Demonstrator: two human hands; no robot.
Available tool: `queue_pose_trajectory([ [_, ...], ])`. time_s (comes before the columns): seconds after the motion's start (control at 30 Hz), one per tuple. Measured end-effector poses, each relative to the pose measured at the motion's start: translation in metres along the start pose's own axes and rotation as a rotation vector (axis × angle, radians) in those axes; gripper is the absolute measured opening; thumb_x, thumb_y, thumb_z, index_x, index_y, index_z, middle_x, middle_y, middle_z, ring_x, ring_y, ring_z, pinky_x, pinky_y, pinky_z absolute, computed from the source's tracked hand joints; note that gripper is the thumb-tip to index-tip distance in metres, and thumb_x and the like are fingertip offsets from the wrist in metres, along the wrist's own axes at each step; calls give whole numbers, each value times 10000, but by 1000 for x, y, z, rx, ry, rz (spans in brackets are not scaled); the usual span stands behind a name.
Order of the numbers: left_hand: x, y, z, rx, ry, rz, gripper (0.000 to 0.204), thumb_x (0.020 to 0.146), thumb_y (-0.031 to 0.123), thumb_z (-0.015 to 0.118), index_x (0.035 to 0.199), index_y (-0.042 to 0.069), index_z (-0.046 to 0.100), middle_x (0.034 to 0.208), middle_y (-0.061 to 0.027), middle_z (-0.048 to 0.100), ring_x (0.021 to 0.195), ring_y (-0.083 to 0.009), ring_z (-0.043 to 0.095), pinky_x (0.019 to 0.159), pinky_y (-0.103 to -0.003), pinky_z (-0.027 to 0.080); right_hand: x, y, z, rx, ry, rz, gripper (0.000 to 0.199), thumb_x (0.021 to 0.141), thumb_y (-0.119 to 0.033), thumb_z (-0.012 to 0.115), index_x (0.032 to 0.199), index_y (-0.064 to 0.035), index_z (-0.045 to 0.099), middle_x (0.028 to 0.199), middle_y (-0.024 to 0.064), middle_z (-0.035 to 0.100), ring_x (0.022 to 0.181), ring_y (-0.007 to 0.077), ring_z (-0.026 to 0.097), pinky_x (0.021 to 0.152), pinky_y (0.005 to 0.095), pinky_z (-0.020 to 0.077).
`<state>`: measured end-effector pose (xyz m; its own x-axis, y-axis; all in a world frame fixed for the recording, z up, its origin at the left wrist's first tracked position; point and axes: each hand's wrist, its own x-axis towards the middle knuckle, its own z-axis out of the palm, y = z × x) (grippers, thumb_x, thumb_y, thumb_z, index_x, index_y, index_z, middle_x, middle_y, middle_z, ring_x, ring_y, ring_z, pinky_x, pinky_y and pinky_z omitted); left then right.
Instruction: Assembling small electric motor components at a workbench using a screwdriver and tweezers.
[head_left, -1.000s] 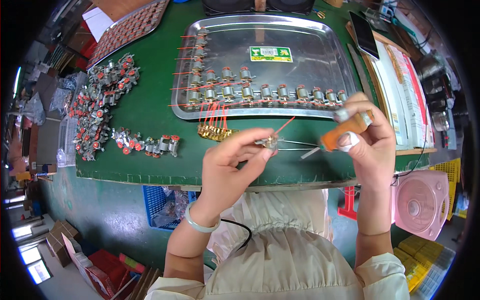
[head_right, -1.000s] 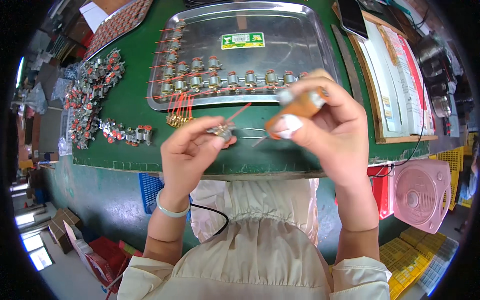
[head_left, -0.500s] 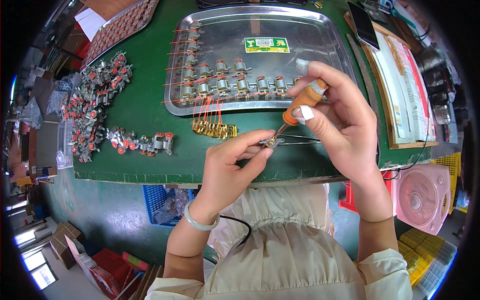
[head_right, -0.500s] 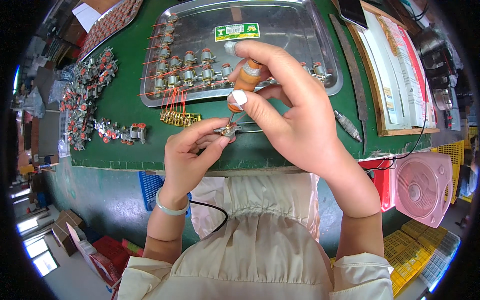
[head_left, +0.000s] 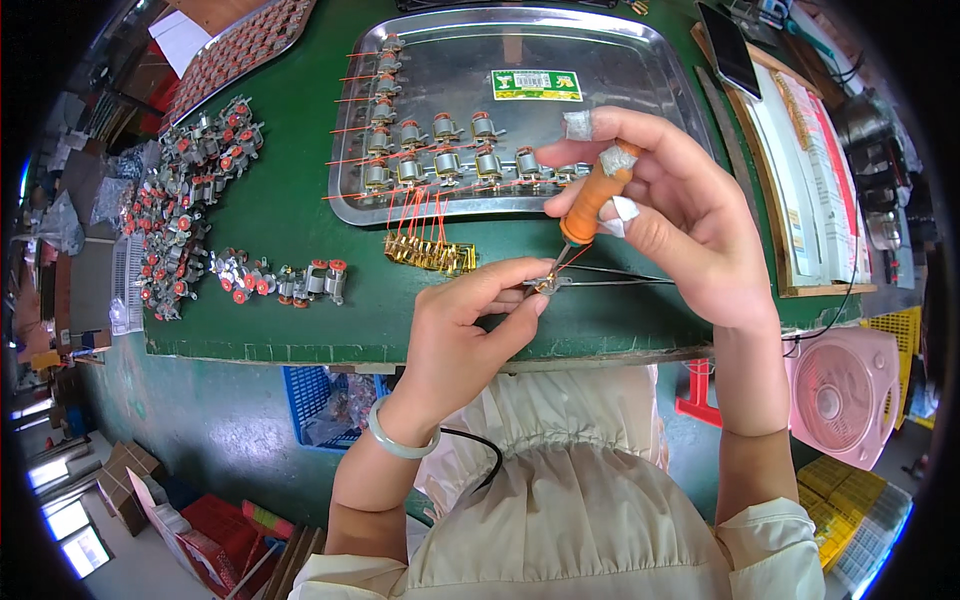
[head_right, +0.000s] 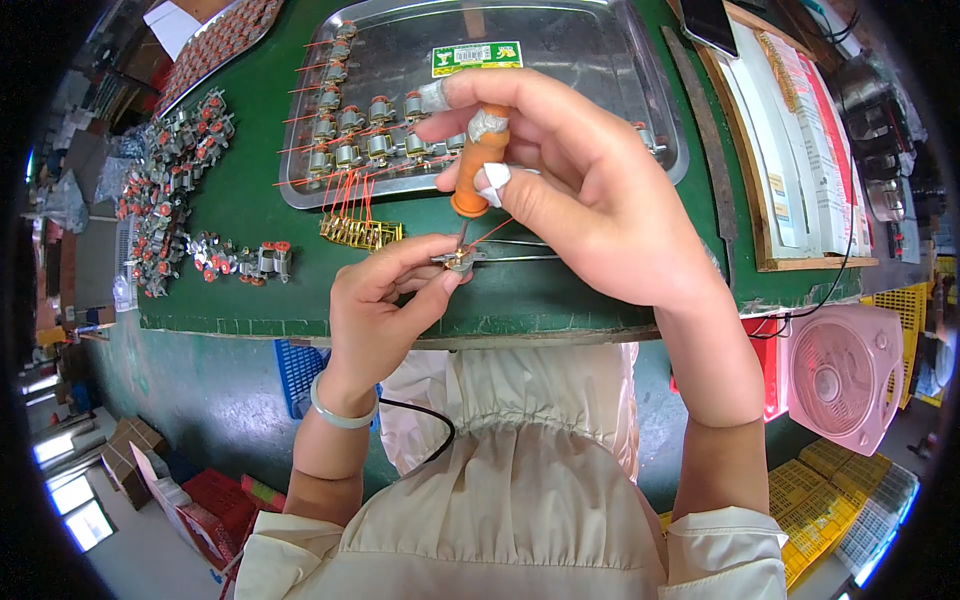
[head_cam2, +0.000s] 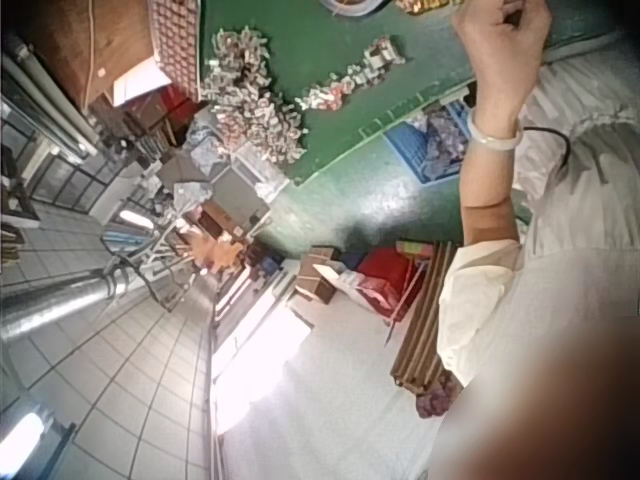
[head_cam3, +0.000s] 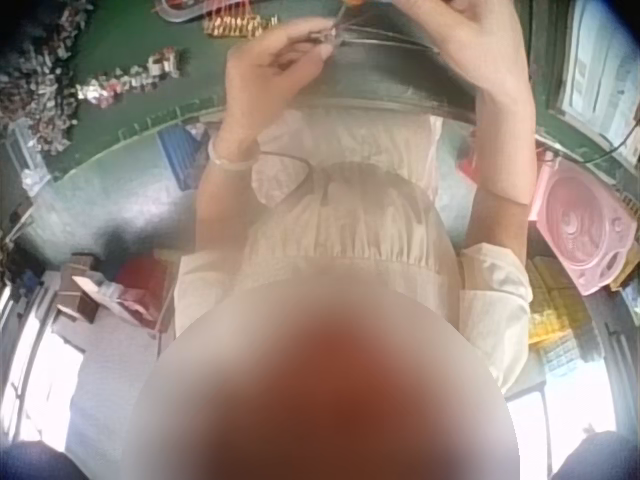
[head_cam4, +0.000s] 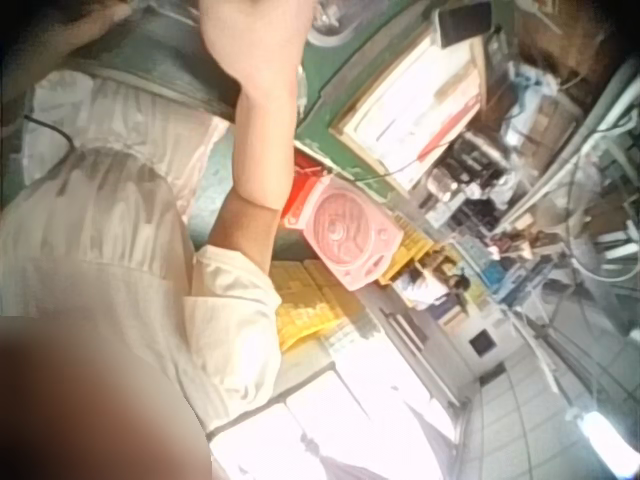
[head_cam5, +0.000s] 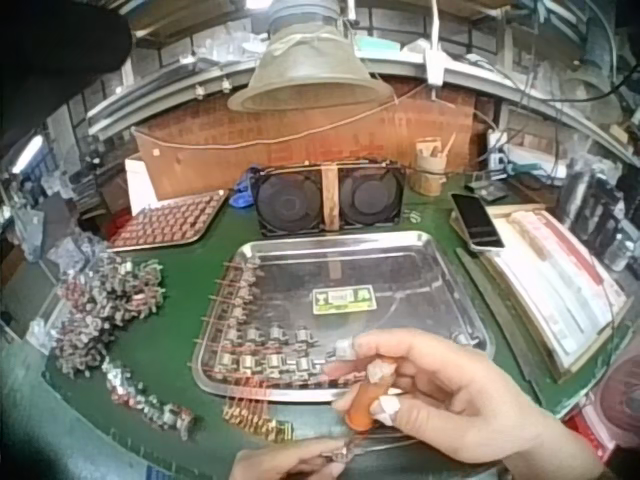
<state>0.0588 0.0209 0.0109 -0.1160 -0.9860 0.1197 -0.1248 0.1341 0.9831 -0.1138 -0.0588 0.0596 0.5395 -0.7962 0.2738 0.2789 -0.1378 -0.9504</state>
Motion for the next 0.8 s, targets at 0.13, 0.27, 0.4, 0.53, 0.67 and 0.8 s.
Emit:
queue_pose_trajectory([
  [0.13,1,2,1,-1,-9,-19,277,761,-77,587,1036,-44,571,921,-102,631,813,-139,627,719,-210,495,-5,-5,9,-346,166,52,477,757,-6,634,1191,14,436,1071,146,541,872,166,580,727,270,492],
  [0.27,1,2,3,-1,16,-1,275,758,-76,592,1030,-36,580,929,-103,631,810,-134,626,716,-209,496,-6,-2,10,-671,203,-110,455,763,-11,630,1183,10,456,966,115,580,839,159,582,725,280,497],
  [0.4,-1,2,1,42,6,-50,276,759,-78,587,1032,-32,582,929,-97,633,805,-131,626,714,-209,499,2,3,-2,-21,62,74,402,807,10,528,1198,8,436,975,151,586,869,215,595,772,316,483],
  [0.53,2,0,3,-17,23,-94,268,763,-73,589,1027,-30,586,928,-92,635,801,-125,626,714,-206,498,-1,8,3,-207,132,22,393,802,23,531,1185,11,439,985,153,585,871,197,594,748,299,486],
  [0.67,4,3,4,-65,40,-52,258,763,-51,607,1019,-24,594,893,-80,642,793,-104,619,714,-201,496,0,16,8,-632,311,-104,367,792,-49,614,1141,-9,506,940,56,583,691,79,521,654,213,453],
  [0.8,2,-3,2,-43,79,-18,242,754,-22,616,995,2,603,829,-83,650,744,-108,632,664,-234,518,5,11,6,7,255,63,401,769,-74,652,1135,15,516,923,52,566,812,93,555,690,204,452],
])
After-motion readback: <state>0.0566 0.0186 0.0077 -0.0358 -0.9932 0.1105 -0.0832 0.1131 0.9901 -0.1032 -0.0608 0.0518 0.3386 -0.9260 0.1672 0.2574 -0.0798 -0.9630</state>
